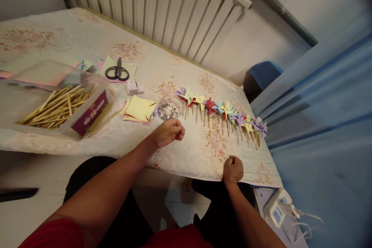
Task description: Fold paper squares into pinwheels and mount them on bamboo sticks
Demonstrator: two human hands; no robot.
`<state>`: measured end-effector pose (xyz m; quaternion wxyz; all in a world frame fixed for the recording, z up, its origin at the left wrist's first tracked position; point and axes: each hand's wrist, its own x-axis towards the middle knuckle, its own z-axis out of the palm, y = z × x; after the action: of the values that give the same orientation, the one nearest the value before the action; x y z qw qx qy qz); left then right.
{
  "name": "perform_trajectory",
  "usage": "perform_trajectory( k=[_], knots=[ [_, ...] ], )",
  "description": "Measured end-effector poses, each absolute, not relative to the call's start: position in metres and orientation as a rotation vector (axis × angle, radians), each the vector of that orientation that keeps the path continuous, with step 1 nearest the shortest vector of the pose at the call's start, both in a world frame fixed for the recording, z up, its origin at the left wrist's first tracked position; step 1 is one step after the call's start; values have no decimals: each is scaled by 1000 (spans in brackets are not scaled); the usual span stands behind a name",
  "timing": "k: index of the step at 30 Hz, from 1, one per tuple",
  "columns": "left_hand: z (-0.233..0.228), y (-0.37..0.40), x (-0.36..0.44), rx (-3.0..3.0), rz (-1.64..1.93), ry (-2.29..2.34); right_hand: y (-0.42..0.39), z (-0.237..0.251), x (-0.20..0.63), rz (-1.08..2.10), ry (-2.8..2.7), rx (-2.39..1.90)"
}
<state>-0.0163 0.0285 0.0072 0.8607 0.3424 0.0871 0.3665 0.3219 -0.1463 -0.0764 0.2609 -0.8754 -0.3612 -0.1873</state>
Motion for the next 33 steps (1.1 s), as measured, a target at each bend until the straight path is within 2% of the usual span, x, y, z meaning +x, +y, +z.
perform_trajectory(
  k=[27,33],
  knots=[
    [-6,16,-36,1022,460,561,-149,-73,320,-449,-943,-2484],
    [-14,15,-34,1148,326,680,-139,-63,315,-223,-800,-2482]
  ],
)
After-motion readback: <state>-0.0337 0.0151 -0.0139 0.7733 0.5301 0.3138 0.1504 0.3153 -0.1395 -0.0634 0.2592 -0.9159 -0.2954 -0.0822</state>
